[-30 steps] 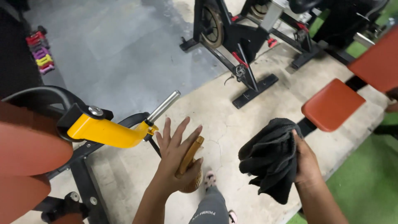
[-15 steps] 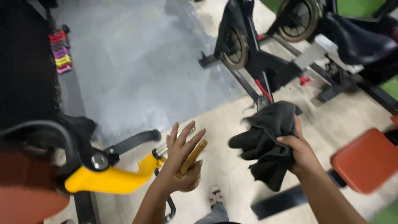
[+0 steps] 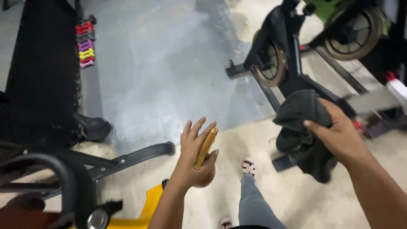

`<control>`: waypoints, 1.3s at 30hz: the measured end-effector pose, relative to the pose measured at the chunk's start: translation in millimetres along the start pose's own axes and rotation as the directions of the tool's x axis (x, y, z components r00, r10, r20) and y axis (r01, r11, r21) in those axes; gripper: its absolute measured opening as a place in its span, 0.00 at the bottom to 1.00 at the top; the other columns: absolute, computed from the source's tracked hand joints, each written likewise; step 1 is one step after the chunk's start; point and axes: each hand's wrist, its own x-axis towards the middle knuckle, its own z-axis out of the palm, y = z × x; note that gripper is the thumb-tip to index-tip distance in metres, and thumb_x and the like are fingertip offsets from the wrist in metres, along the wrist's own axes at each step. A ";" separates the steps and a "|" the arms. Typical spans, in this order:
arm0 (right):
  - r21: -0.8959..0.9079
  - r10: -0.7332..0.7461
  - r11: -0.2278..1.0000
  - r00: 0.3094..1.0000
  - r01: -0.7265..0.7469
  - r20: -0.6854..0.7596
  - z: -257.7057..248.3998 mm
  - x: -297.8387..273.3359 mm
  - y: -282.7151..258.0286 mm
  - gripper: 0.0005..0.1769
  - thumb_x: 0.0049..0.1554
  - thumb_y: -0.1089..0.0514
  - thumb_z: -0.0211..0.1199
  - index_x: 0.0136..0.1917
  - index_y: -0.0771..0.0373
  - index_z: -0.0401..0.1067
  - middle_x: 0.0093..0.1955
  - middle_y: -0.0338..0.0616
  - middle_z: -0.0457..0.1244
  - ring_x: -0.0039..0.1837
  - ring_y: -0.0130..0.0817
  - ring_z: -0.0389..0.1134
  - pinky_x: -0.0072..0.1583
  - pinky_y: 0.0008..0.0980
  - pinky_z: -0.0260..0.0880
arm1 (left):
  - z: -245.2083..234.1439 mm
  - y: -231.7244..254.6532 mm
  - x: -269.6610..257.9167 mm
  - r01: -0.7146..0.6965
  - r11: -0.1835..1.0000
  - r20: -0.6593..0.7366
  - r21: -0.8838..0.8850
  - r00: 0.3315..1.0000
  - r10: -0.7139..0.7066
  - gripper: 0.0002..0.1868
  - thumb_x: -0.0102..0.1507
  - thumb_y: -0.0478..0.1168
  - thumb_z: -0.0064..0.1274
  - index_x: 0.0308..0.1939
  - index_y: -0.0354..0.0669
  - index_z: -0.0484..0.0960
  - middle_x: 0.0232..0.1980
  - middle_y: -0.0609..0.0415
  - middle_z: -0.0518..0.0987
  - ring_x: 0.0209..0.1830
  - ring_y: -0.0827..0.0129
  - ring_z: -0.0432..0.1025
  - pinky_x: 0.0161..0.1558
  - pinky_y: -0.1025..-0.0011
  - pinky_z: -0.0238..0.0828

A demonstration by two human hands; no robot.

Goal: Cleaning gym equipment with spray and a cloth.

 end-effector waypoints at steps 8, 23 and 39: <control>0.279 0.143 0.949 0.989 -0.144 0.027 0.8 194.4 68.9 0.22 0.63 0.62 0.61 0.70 0.67 0.68 0.56 0.40 0.66 0.55 0.28 0.66 0.57 0.31 0.67 | 28.1 -46.3 140.5 0.228 0.934 -0.151 -0.275 0.949 -0.276 0.34 0.61 0.36 0.59 0.72 0.47 0.70 0.70 0.46 0.72 0.63 0.58 0.76 0.60 0.65 0.75; 0.345 -0.257 0.923 0.941 0.172 0.220 103.6 413.0 45.2 0.21 0.58 0.65 0.66 0.64 0.69 0.71 0.62 0.44 0.64 0.62 0.30 0.65 0.64 0.28 0.65 | 7.2 -93.9 281.7 0.257 0.893 -0.279 -0.370 0.886 -0.371 0.29 0.59 0.32 0.60 0.66 0.41 0.76 0.60 0.50 0.77 0.54 0.66 0.75 0.50 0.68 0.77; 0.560 -0.240 0.813 0.784 -0.161 0.573 346.8 667.0 -55.2 0.20 0.49 0.72 0.54 0.56 0.65 0.68 0.55 0.42 0.67 0.59 0.29 0.68 0.62 0.30 0.68 | -172.2 -324.4 466.4 -0.019 0.987 -0.109 -0.162 0.994 0.002 0.33 0.53 0.27 0.64 0.63 0.36 0.77 0.79 0.37 0.61 0.84 0.44 0.42 0.75 0.55 0.47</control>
